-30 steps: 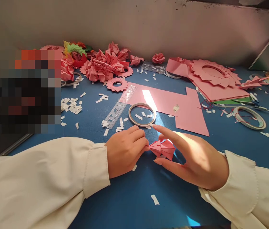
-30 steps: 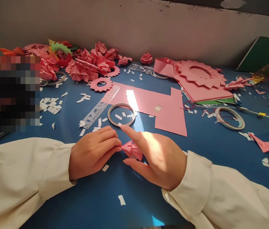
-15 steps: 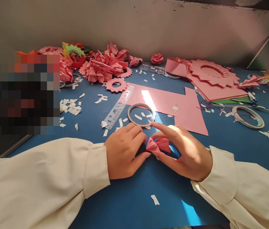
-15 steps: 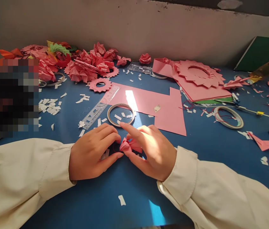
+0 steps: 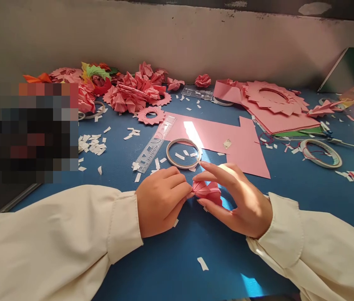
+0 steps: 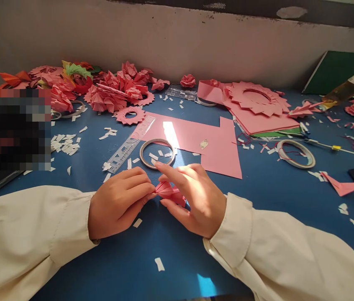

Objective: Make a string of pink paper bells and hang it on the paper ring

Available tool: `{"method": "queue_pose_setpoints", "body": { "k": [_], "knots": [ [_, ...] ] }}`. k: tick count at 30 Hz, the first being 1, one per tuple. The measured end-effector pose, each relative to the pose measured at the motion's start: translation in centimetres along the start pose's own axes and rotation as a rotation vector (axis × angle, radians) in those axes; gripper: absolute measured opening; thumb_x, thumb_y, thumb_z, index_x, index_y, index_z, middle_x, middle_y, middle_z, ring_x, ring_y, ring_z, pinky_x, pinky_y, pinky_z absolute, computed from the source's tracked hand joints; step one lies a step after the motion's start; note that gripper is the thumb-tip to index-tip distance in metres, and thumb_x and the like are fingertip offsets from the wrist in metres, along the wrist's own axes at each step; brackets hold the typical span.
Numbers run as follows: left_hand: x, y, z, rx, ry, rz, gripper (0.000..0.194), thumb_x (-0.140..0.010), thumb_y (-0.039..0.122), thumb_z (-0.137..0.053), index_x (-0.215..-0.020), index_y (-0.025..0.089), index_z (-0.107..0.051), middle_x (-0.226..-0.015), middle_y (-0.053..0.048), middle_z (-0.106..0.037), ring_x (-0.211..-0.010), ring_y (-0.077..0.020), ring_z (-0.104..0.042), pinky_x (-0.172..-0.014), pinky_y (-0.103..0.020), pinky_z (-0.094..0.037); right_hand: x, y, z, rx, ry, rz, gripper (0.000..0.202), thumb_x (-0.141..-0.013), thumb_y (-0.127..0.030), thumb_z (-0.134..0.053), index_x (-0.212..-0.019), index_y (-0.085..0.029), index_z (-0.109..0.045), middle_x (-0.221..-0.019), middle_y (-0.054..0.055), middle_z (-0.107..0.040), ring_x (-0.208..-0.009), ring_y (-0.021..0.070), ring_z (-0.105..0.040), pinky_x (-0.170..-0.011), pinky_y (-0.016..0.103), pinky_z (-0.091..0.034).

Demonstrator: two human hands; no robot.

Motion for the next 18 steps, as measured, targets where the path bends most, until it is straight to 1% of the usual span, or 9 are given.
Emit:
{"method": "queue_pose_setpoints", "body": {
  "k": [4,6,9,11,13,15,18],
  "knots": [
    [-0.3,0.3,0.7,0.019,0.018,0.005,0.021,-0.088,0.011,-0.04,-0.075,0.011,-0.056,-0.068,-0.007,-0.056,-0.067,-0.0178,-0.043,-0.064,-0.03,-0.04,-0.1,-0.2,0.2,0.034,0.061,0.006,0.067,-0.079,-0.006,-0.056,-0.139,-0.02,-0.027,-0.093,0.005,-0.064,-0.081,0.019,-0.054,-0.077,0.041,-0.042],
    [-0.5,0.5,1.2,0.078,0.016,0.045,0.021,-0.088,0.01,-0.039,-0.073,0.013,-0.054,-0.067,-0.005,-0.055,-0.066,-0.0165,-0.043,-0.065,-0.029,-0.04,0.0,-0.4,0.3,0.063,0.096,0.02,0.069,-0.077,-0.006,-0.058,-0.138,-0.019,-0.029,-0.09,0.005,-0.064,-0.08,0.0196,-0.054,-0.076,0.042,-0.042],
    [-0.9,0.9,2.0,0.28,-0.022,0.165,0.023,-0.089,0.011,-0.039,-0.069,0.015,-0.05,-0.065,-0.001,-0.051,-0.066,-0.014,-0.043,-0.064,-0.026,-0.039,0.1,-0.6,0.5,0.086,0.123,0.016,0.072,-0.075,-0.006,-0.06,-0.138,-0.02,-0.029,-0.09,0.006,-0.063,-0.079,0.0212,-0.055,-0.076,0.043,-0.042],
    [-1.2,1.2,2.4,0.421,-0.058,0.246,0.024,-0.09,0.013,-0.039,-0.07,0.016,-0.052,-0.065,0.0,-0.051,-0.066,-0.0121,-0.046,-0.064,-0.023,-0.04,0.2,-0.9,0.5,0.066,0.125,0.002,0.075,-0.074,-0.007,-0.06,-0.139,-0.022,-0.026,-0.097,0.008,-0.061,-0.085,0.0234,-0.055,-0.077,0.044,-0.042],
    [-1.6,1.6,2.7,0.542,-0.081,0.304,0.023,-0.09,0.014,-0.041,-0.072,0.016,-0.055,-0.067,0.001,-0.053,-0.066,-0.0108,-0.049,-0.064,-0.021,-0.041,0.3,-1.1,0.4,-0.003,0.124,-0.005,0.078,-0.074,-0.007,-0.06,-0.14,-0.024,-0.023,-0.105,0.009,-0.06,-0.093,0.025,-0.056,-0.079,0.045,-0.042],
    [-2.0,1.8,2.8,0.664,-0.107,0.366,0.022,-0.089,0.015,-0.042,-0.073,0.016,-0.058,-0.07,0.001,-0.057,-0.067,-0.0104,-0.051,-0.064,-0.02,-0.042,0.4,-1.4,0.2,-0.094,0.132,-0.014,0.078,-0.075,-0.006,-0.058,-0.141,-0.025,-0.021,-0.109,0.009,-0.059,-0.096,0.0246,-0.057,-0.081,0.046,-0.043],
    [-2.6,1.7,2.7,0.883,-0.174,0.476,0.025,-0.089,0.018,-0.041,-0.07,0.014,-0.058,-0.067,-0.001,-0.058,-0.062,-0.0104,-0.052,-0.058,-0.021,-0.043,0.5,-1.6,0.0,-0.214,0.134,-0.057,0.074,-0.077,-0.004,-0.056,-0.14,-0.026,-0.022,-0.105,0.008,-0.061,-0.095,0.0233,-0.059,-0.084,0.046,-0.045]
  ]
}}
Point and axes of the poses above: each hand's wrist, its own x-axis away from the middle knuckle, its own z-axis out of the back of the hand, y = z × x, the point moved 2 cm from there along -x, towards the middle knuckle
